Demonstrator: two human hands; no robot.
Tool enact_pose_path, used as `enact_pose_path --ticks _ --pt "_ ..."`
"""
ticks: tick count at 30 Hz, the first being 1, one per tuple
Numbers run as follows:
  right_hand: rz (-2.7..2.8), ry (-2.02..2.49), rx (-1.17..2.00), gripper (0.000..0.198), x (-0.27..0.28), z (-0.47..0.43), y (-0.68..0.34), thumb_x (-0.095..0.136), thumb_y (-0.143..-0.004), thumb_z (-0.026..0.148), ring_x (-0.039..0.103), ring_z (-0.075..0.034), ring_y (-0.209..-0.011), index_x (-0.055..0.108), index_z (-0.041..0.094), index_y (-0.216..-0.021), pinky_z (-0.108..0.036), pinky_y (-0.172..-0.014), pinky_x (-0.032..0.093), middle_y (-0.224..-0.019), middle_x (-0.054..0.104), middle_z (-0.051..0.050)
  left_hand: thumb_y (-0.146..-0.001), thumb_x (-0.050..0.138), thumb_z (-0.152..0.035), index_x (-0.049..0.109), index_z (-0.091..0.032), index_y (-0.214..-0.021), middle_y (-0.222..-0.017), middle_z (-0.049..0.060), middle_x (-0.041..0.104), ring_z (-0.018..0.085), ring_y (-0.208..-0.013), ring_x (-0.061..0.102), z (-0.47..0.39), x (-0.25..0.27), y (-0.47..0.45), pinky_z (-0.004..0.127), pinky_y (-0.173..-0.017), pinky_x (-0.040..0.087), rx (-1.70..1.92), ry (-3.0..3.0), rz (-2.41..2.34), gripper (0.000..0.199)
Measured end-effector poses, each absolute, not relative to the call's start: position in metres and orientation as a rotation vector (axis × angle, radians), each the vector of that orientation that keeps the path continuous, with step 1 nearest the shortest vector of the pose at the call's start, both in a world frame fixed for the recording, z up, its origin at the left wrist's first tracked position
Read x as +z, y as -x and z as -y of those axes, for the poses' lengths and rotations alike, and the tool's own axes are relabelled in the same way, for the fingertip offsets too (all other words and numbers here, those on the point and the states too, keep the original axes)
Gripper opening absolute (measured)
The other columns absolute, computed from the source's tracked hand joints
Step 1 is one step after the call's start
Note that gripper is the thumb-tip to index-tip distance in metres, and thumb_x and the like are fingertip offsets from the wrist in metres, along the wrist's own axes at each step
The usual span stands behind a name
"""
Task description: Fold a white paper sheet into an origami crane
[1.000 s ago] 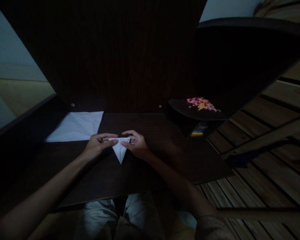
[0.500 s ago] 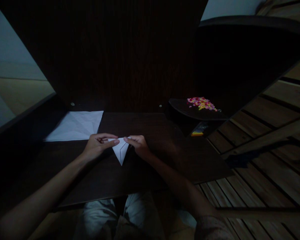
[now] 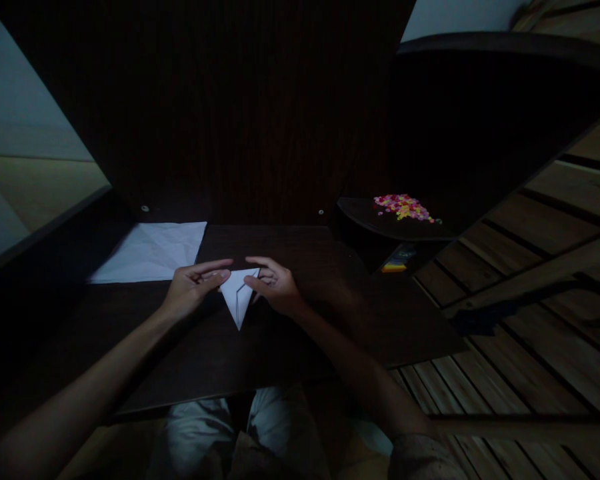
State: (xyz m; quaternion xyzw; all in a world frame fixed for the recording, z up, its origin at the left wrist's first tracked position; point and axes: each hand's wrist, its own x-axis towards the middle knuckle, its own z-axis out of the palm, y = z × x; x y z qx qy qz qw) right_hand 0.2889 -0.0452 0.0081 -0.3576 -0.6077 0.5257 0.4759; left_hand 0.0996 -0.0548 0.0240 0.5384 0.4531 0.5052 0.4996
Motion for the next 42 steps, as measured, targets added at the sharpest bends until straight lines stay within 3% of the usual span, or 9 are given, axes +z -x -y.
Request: enact_pose_path --ticks 2,4,11,15,21,25,27,35,42 --pt "1.486 0.805 1.336 0.049 0.0063 0.0446 -0.2891 0.076 -0.063 0.035 0.063 -0.014 -0.067 0.060 0.021 -0.107 -0.025 -0.055 0.053 -0.086 0.067 -0.002 -0.063 0.078 -0.040 0.073 -0.013 -0.095 -0.083 0.010 0.074 0.021 -0.073 0.068 0.0545 0.0250 -0.0993 0.028 -0.064 0.053 1.270 -1.307 -1.118 0.042" --pt "1.503 0.787 1.311 0.054 0.0050 0.0434 -0.2896 0.077 -0.062 0.031 0.063 -0.013 -0.071 0.058 0.021 -0.112 -0.025 -0.060 0.054 -0.091 0.067 -0.004 -0.062 0.078 -0.038 0.074 -0.013 -0.089 -0.082 0.009 0.075 0.022 -0.074 0.068 0.0548 0.0262 -0.0992 0.029 -0.065 0.054 1.280 -1.317 -1.115 0.037" --pt "1.467 0.890 1.164 0.035 0.0048 0.0388 -0.2901 0.075 -0.063 0.035 0.064 -0.014 -0.069 0.066 0.017 -0.091 -0.025 -0.062 0.052 -0.081 0.070 -0.005 -0.049 0.085 -0.030 0.072 -0.012 -0.092 -0.091 0.010 0.074 0.026 -0.085 0.069 0.0564 0.0221 -0.1025 0.037 -0.078 0.055 1.206 -1.306 -1.015 0.048" --pt "1.394 0.941 1.168 0.029 0.0072 0.0384 -0.2892 0.074 -0.064 0.042 0.062 -0.015 -0.062 0.066 0.017 -0.077 -0.026 -0.055 0.050 -0.071 0.069 -0.003 -0.052 0.084 -0.032 0.069 -0.012 -0.095 -0.095 0.011 0.073 0.027 -0.089 0.068 0.0555 0.0191 -0.1046 0.040 -0.081 0.054 1.195 -1.321 -1.005 0.049" --pt "1.362 0.951 1.207 0.029 0.0115 0.0394 -0.2869 0.070 -0.069 0.045 0.057 -0.014 -0.052 0.063 0.017 -0.074 -0.026 -0.047 0.047 -0.060 0.062 0.000 -0.064 0.078 -0.027 0.055 -0.019 -0.114 -0.083 0.002 0.070 0.017 -0.077 0.067 0.0573 0.0187 -0.1051 0.027 -0.069 0.052 1.244 -1.364 -0.928 0.055" --pt "1.340 0.883 1.171 0.038 0.0092 0.0405 -0.2861 0.071 -0.070 0.041 0.056 -0.013 -0.050 0.056 0.022 -0.099 -0.024 -0.044 0.047 -0.061 0.060 0.003 -0.071 0.073 -0.030 0.063 -0.019 -0.096 -0.076 0.000 0.064 0.012 -0.065 0.059 0.0589 0.0204 -0.1047 0.021 -0.058 0.045 1.279 -1.541 -0.995 0.030" --pt "1.387 0.858 1.152 0.036 0.0067 0.0408 -0.2871 0.068 -0.073 0.041 0.056 -0.012 -0.051 0.055 0.022 -0.101 -0.024 -0.045 0.048 -0.064 0.059 0.003 -0.073 0.071 -0.033 0.070 -0.017 -0.088 -0.070 0.000 0.062 0.010 -0.056 0.051 0.0588 0.0216 -0.1041 0.020 -0.052 0.039 1.247 -1.657 -1.082 0.021" --pt "1.553 0.814 1.066 0.035 0.0046 0.0416 -0.2929 0.060 -0.082 0.034 0.057 -0.011 -0.059 0.057 0.023 -0.115 -0.020 -0.045 0.048 -0.078 0.061 0.000 -0.072 0.071 -0.033 0.072 -0.017 -0.102 -0.055 -0.003 0.052 0.008 -0.047 0.036 0.0582 0.0217 -0.1033 0.020 -0.044 0.029 1.297 -1.649 -1.139 0.035" --pt "1.611 0.903 0.972 0.035 0.0066 0.0421 -0.2933 0.072 -0.070 0.030 0.062 -0.012 -0.068 0.069 0.020 -0.103 -0.022 -0.056 0.050 -0.098 0.068 -0.006 -0.068 0.073 -0.033 0.069 -0.015 -0.108 -0.057 -0.002 0.057 0.008 -0.047 0.040 0.0583 0.0222 -0.1057 0.020 -0.045 0.034 1.303 -1.572 -1.158 0.044"
